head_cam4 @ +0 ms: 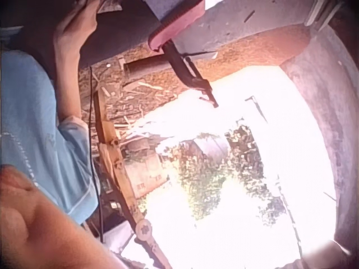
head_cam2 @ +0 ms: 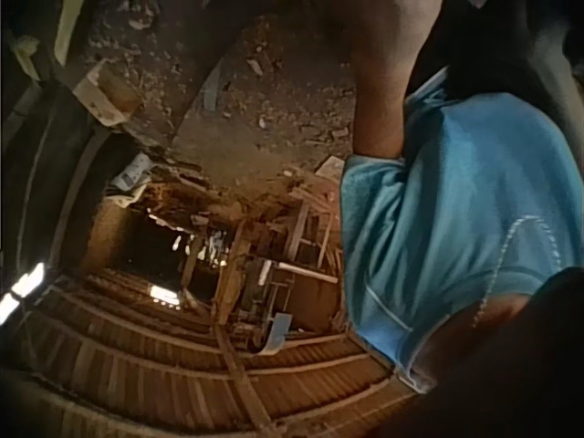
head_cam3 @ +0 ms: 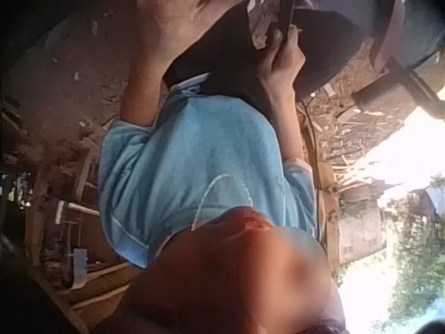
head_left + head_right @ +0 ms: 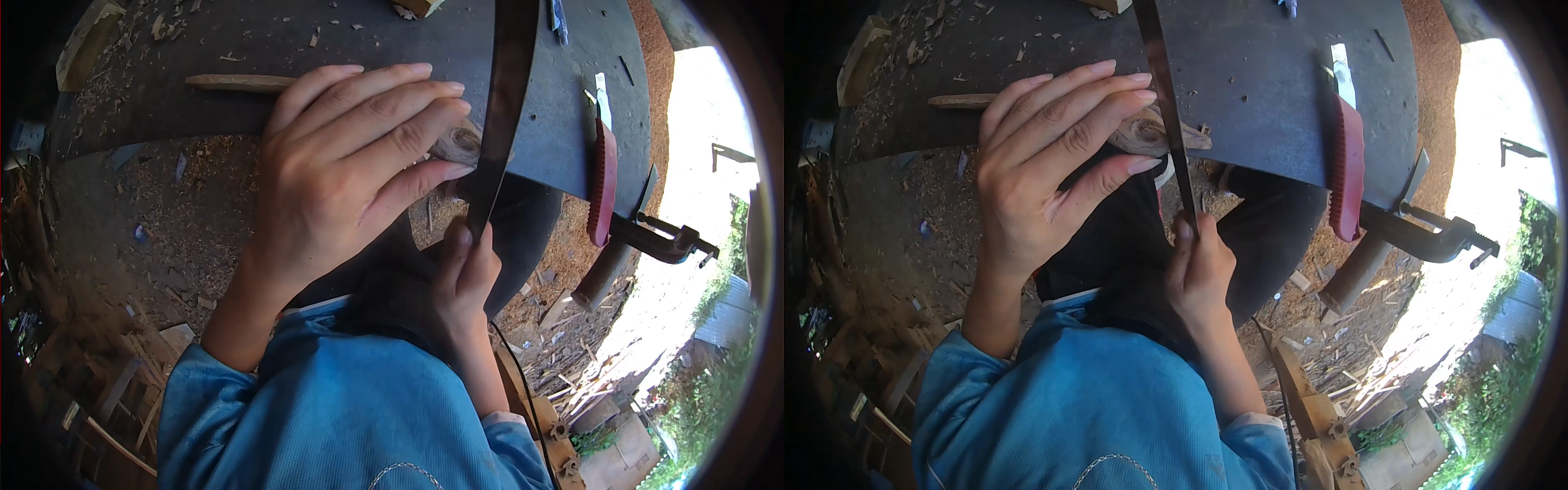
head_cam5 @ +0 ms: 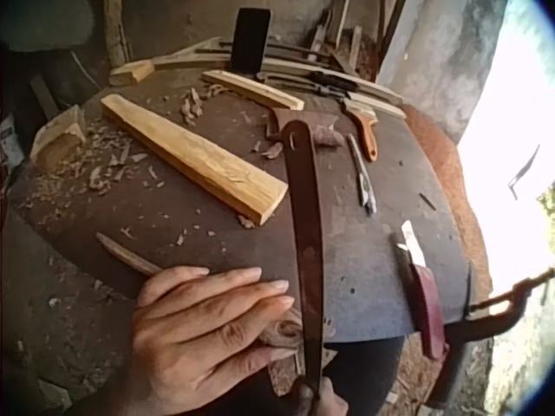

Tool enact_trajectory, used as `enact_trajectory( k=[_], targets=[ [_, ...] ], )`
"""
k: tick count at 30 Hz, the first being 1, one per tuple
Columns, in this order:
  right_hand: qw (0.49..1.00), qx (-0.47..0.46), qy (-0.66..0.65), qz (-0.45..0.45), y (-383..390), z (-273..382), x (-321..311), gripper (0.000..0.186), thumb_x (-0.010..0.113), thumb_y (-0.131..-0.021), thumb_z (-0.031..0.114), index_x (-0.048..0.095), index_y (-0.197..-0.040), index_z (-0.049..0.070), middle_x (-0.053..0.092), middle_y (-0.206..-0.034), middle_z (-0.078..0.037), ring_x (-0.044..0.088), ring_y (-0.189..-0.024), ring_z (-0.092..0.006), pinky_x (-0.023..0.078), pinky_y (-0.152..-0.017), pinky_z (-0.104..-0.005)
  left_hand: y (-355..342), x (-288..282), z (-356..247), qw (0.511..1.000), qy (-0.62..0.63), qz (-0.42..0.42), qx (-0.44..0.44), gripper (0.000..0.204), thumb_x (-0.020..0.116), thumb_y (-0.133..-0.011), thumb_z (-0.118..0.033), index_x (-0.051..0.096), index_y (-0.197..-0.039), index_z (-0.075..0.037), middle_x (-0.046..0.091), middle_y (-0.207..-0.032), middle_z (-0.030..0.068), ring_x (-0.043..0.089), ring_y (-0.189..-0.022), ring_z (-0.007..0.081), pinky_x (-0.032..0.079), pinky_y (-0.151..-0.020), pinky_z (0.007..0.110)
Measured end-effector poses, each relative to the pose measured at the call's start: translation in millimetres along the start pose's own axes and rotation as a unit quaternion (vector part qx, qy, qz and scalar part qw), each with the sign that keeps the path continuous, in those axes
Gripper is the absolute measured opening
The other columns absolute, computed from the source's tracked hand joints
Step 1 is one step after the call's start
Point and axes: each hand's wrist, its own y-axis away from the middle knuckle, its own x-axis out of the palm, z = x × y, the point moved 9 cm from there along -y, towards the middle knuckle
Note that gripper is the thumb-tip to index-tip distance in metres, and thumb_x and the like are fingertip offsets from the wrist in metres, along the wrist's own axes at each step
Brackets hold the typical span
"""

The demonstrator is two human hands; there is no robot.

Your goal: Use a carving tool and a saw blade to shape and detail a small wooden object.

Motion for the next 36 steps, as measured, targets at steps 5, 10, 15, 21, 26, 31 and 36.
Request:
enact_trajectory(
  k=[5, 10, 15, 21, 26, 31, 36],
  targets=[
    [1.0, -0.01, 0.003, -0.011, -15, 9, 1, 0.006, 0.053, -0.102, -0.001, 0.058, -0.105, 0.0, 0.057, -0.071, -0.014, 0.061, -0.059, -0.0292, 0.047, -0.056, -0.0358, -1, 0, 2, 1.0, -0.009, -0.017, 0.004, 0.04, 0.079, -0.085, -0.031, 0.077, -0.119, -0.01, 0.077, -0.12, 0.0017, 0.068, -0.12, 0.0221, 0.046, -0.101, 0.039],
    [0.999, -0.011, 0.031, 0.006, 12, -9, -3, 0.008, 0.051, -0.103, 0.002, 0.058, -0.105, 0.001, 0.06, -0.073, -0.013, 0.062, -0.059, -0.0296, 0.048, -0.057, -0.0371, -2, -1, 1, 1.0, -0.004, -0.008, 0.003, 0.04, 0.078, -0.085, -0.031, 0.077, -0.119, -0.009, 0.076, -0.12, 0.0025, 0.068, -0.12, 0.0232, 0.046, -0.102, 0.04],
    [1.0, 0.009, -0.02, -0.007, -23, 9, 0, 0.008, 0.051, -0.103, 0.003, 0.059, -0.106, 0.002, 0.06, -0.074, -0.015, 0.063, -0.061, -0.0333, 0.049, -0.058, -0.0384, -3, -1, 4, 1.0, -0.01, -0.015, 0.013, 0.04, 0.077, -0.086, -0.031, 0.077, -0.12, -0.009, 0.076, -0.12, 0.0024, 0.068, -0.121, 0.0231, 0.046, -0.103, 0.041],
    [1.0, -0.012, 0.007, 0.005, 11, -14, -2, 0.009, 0.052, -0.102, 0.002, 0.059, -0.108, 0.0, 0.06, -0.074, -0.015, 0.062, -0.061, -0.0339, 0.049, -0.059, -0.0385, 1, 0, 1, 1.0, 0.006, -0.002, -0.003, 0.041, 0.078, -0.085, -0.031, 0.077, -0.12, -0.009, 0.076, -0.121, 0.0027, 0.068, -0.121, 0.0236, 0.046, -0.104, 0.041],
    [1.0, -0.012, -0.016, 0.002, -18, 4, 4, 0.007, 0.053, -0.102, 0.002, 0.058, -0.106, 0.0, 0.06, -0.074, -0.016, 0.063, -0.061, -0.0338, 0.049, -0.058, -0.0388, -1, -1, 2, 1.0, -0.011, 0.005, 0.006, 0.041, 0.078, -0.086, -0.033, 0.077, -0.121, -0.011, 0.076, -0.122, 0.0027, 0.067, -0.123, 0.0232, 0.045, -0.105, 0.042],
    [0.999, 0.013, 0.034, 0.018, 28, -37, -6, 0.01, 0.051, -0.106, 0.008, 0.058, -0.104, 0.001, 0.06, -0.073, -0.013, 0.062, -0.06, -0.0292, 0.049, -0.059, -0.0361, -2, -1, -1, 1.0, -0.006, 0.015, -0.015, 0.042, 0.079, -0.084, -0.032, 0.078, -0.119, -0.011, 0.076, -0.121, 0.0029, 0.067, -0.122, 0.0231, 0.045, -0.106, 0.042],
    [0.996, 0.07, -0.046, 0.02, 21, -45, -7, 0.012, 0.051, -0.106, 0.008, 0.059, -0.103, 0.0, 0.055, -0.069, -0.01, 0.057, -0.057, -0.0244, 0.047, -0.058, -0.0327, -9, -1, 3, 1.0, -0.014, 0.015, 0.013, 0.043, 0.08, -0.083, -0.032, 0.077, -0.12, -0.01, 0.077, -0.12, 0.0048, 0.068, -0.122, 0.0248, 0.045, -0.106, 0.042]
  ],
)
